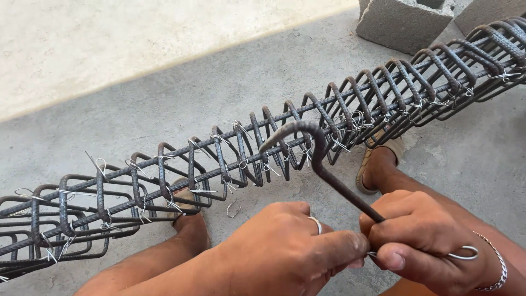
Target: The person ties a rebar cage using thin wire and a hook tool. They wrap the wire around the intersections of the rebar and twist it to secure the structure.
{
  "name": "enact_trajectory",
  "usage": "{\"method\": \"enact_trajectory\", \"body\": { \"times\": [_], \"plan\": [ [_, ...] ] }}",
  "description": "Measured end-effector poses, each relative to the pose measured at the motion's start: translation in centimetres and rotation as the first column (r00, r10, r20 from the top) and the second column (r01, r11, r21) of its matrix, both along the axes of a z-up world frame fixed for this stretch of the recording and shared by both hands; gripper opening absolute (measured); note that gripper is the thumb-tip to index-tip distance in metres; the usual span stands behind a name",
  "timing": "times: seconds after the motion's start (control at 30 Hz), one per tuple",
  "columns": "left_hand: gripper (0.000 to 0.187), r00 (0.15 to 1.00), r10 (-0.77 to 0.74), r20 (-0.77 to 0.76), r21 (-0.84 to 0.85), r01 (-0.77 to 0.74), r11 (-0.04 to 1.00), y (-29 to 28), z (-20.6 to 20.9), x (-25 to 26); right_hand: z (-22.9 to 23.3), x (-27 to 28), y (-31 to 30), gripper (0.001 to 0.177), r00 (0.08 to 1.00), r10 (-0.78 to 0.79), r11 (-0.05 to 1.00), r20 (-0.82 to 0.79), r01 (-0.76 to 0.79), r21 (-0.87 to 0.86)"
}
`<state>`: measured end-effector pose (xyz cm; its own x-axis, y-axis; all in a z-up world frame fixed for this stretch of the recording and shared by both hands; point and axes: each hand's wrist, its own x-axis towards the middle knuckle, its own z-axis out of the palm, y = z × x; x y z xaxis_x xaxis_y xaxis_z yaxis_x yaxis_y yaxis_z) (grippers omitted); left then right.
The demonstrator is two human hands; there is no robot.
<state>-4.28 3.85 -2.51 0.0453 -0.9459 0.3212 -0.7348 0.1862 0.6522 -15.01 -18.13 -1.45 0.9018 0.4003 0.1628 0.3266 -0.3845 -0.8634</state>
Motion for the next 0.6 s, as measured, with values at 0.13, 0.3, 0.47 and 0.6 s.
{"method": "enact_trajectory", "body": {
  "times": [0.13, 0.3, 0.47, 0.6],
  "plan": [
    [0.010, 0.997, 0.029, 0.065, 0.021, -0.031, 0.999, 0.4, -0.4, -0.2, -0.1, 0.5, 1.9, 0.068, 0.989, 0.005, 0.991, 0.149, -0.024, 0.128],
    [0.011, 0.991, 0.101, -0.085, -0.086, -0.109, 0.990, 0.6, -0.6, -0.5, 0.5, 0.3, 2.1, 0.046, 0.975, -0.031, 0.999, 0.222, 0.026, 0.023],
    [0.007, 0.983, 0.123, -0.137, -0.092, -0.136, 0.986, 0.7, -0.3, -0.9, 0.0, 0.4, 2.6, 0.031, 0.955, -0.055, 0.997, 0.293, 0.035, 0.073],
    [0.006, 0.979, 0.146, -0.139, -0.086, -0.159, 0.983, 1.0, -0.4, -1.1, -0.5, 0.1, 2.9, 0.024, 0.923, -0.130, 0.991, 0.361, 0.135, 0.010]
  ]
}}
